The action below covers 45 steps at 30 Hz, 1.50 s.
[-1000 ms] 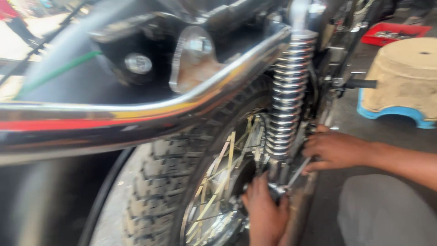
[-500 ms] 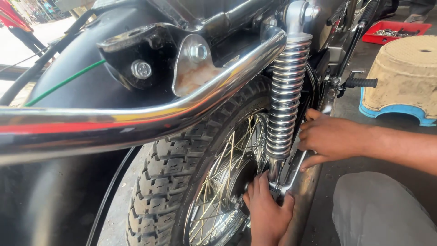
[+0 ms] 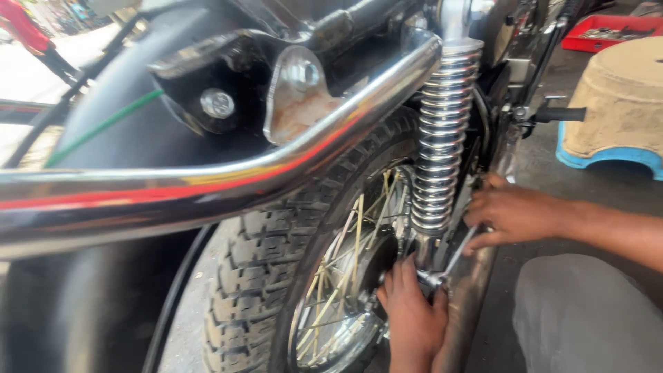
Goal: Repairing or adjusting components on a motorcycle, specifically working on the rear wheel and chassis area.
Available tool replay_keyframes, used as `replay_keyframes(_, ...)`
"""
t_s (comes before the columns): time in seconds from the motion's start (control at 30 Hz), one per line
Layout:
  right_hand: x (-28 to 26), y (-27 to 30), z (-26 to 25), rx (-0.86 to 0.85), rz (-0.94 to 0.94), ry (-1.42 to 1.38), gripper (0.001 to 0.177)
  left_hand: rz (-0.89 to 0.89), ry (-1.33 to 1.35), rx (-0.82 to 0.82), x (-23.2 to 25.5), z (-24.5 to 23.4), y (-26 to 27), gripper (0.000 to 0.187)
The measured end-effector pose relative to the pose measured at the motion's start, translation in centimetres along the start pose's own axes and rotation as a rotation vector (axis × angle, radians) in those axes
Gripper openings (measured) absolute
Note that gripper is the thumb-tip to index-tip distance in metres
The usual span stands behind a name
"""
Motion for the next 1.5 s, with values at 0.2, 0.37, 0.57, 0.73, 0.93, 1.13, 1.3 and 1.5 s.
replay_keyframes(0.2,2.1,0.3,2.6,0.046,-0.02,-0.11,0.052,0.025,-0.001,0.012,0.4,0.2,-0.1,0.071)
replay_keyframes(0.37,3.4,1.3,3.5,0.101,-0.067,-0.058,0.057,0.042,0.027,0.03,1.6,-0.6,0.2,0.071)
replay_keyframes(0.57,2.4,1.3,1.3,0.021,-0.058,0.074,0.06,0.05,0.032,0.052,1.7,-1.1,0.4,0.072)
replay_keyframes(0.73,-0.3,0.6,-1.9,-0.105,-0.016,0.202,0.066,0.031,0.04,0.003,1.6,-0.6,0.4,0.067)
replay_keyframes(0.93,-2.3,0.3,-2.1,0.221,-0.24,0.31,0.06,0.016,0.018,-0.043,0.9,-0.1,0.2,0.071)
replay_keyframes(1.13,1.5,0.3,0.6,0.187,-0.156,0.12,0.06,-0.008,0.017,-0.063,0.1,0.6,-0.1,0.075)
replay_keyframes(1.3,3.2,0.7,3.8,-0.065,0.058,-0.041,0.055,0.026,0.026,-0.028,-0.7,1.0,-0.3,0.076)
replay_keyframes(1.5,5.0,1.7,3.3,0.096,-0.101,-0.025,0.06,0.005,0.041,-0.045,0.1,0.8,-0.6,0.085)
Point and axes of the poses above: each hand's wrist, its own y-axis away from the middle knuckle, its own z-axis out of the palm, x = y × z, the point moved 5 cm from there along -y, towards the middle knuckle
